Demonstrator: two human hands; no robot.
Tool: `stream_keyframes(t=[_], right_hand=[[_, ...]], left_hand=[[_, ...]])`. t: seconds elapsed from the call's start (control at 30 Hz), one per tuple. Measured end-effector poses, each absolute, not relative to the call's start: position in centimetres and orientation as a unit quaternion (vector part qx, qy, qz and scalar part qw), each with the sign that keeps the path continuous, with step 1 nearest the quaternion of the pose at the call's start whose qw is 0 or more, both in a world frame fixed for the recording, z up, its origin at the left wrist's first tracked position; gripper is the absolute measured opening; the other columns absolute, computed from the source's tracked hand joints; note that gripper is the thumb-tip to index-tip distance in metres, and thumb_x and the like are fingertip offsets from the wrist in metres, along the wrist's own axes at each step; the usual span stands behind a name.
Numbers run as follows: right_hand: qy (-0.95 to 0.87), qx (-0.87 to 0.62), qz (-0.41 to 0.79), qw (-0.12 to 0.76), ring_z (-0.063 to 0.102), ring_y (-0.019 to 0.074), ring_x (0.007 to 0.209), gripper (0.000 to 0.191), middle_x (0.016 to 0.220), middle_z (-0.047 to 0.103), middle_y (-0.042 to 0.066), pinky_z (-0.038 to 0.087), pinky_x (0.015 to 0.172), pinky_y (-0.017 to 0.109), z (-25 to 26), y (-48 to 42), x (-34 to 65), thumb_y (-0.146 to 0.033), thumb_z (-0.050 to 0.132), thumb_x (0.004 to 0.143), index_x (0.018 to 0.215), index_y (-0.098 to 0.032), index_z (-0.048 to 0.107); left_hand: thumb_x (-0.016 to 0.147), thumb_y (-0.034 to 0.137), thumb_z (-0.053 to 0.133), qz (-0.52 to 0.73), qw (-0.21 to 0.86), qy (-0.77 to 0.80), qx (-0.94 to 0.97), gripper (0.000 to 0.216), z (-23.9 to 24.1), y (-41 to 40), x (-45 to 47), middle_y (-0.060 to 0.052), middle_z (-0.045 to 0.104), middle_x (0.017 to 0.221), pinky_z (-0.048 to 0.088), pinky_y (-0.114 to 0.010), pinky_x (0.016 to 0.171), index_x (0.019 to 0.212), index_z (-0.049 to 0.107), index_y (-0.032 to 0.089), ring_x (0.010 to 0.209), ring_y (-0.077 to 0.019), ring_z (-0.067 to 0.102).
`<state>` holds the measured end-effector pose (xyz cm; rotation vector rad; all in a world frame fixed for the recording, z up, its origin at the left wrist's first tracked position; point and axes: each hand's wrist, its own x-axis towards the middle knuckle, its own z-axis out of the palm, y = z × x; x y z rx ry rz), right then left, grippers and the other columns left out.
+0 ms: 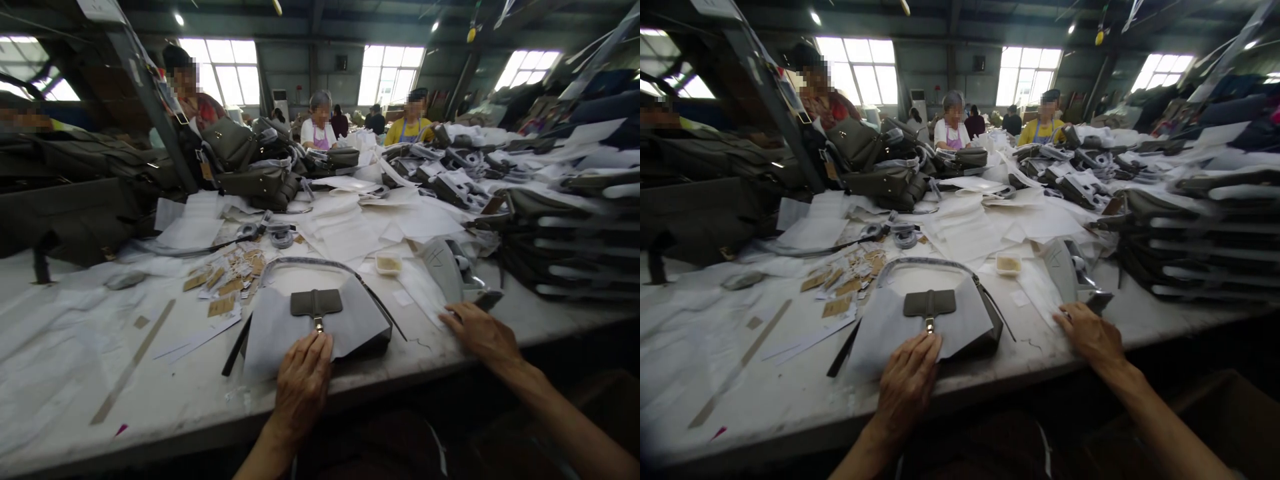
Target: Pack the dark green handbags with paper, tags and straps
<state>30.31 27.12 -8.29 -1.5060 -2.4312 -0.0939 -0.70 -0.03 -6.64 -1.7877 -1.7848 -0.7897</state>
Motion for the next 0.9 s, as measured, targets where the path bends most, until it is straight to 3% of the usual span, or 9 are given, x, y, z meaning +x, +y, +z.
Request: stream_keyframes(t=[0.23, 0.37, 0.7, 0.9], right_hand=[[-0.83, -0.513, 0.045, 0.213, 0.066, 0.0241, 0.089, 0.036, 0.1, 0.071, 0.008, 0.049, 0.077, 0.034, -5.9, 25.8, 31.7, -0.045, 0.053, 0.086, 0.106, -0.02, 0.069], [-0.78, -0.575, 0.069, 0.239, 0.067, 0.0208, 0.085, 0.028, 0.093, 0.073, 0.005, 0.047, 0.078, 0.031, -4.4, 24.4, 36.1, -0.042, 0.051, 0.086, 0.088, -0.023, 0.072], [-0.64, -0.742, 0.064, 0.19, 0.062, 0.0189, 0.049, 0.025, 0.052, 0.064, 0.001, 0.04, 0.046, 0.026, -9.8, 18.8, 50.9, -0.046, 0.058, 0.067, 0.056, -0.024, 0.06], [-0.684, -0.705, 0.054, 0.178, 0.057, 0.0196, 0.039, 0.029, 0.041, 0.056, -0.001, 0.038, 0.039, 0.026, -12.6, 15.4, 52.5, -0.045, 0.058, 0.063, 0.042, -0.025, 0.054]], left_hand=[[0.095, 0.012, 0.048, -0.275, 0.267, -0.64, -0.666, 0.034, -6.9, 0.0, -0.9, -0.008, 0.068, 0.121, 0.04, -0.038, 0.102, 0.127, 0.059, 0.015, 0.117, -0.0233, 0.06], [0.095, 0.017, 0.052, -0.25, 0.289, -0.622, -0.684, 0.037, -7.3, 0.3, -1.6, -0.008, 0.068, 0.122, 0.041, -0.039, 0.098, 0.132, 0.057, 0.016, 0.112, -0.0261, 0.062], [0.097, 0.024, 0.049, -0.247, 0.293, -0.614, -0.69, 0.052, -7.5, 0.7, -1.9, -0.01, 0.067, 0.123, 0.042, -0.042, 0.096, 0.147, 0.041, 0.021, 0.109, -0.0292, 0.062], [0.096, 0.022, 0.051, -0.244, 0.294, -0.615, -0.689, 0.051, -7.3, 0.7, -1.8, -0.009, 0.068, 0.122, 0.041, -0.042, 0.098, 0.146, 0.043, 0.021, 0.11, -0.028, 0.062]])
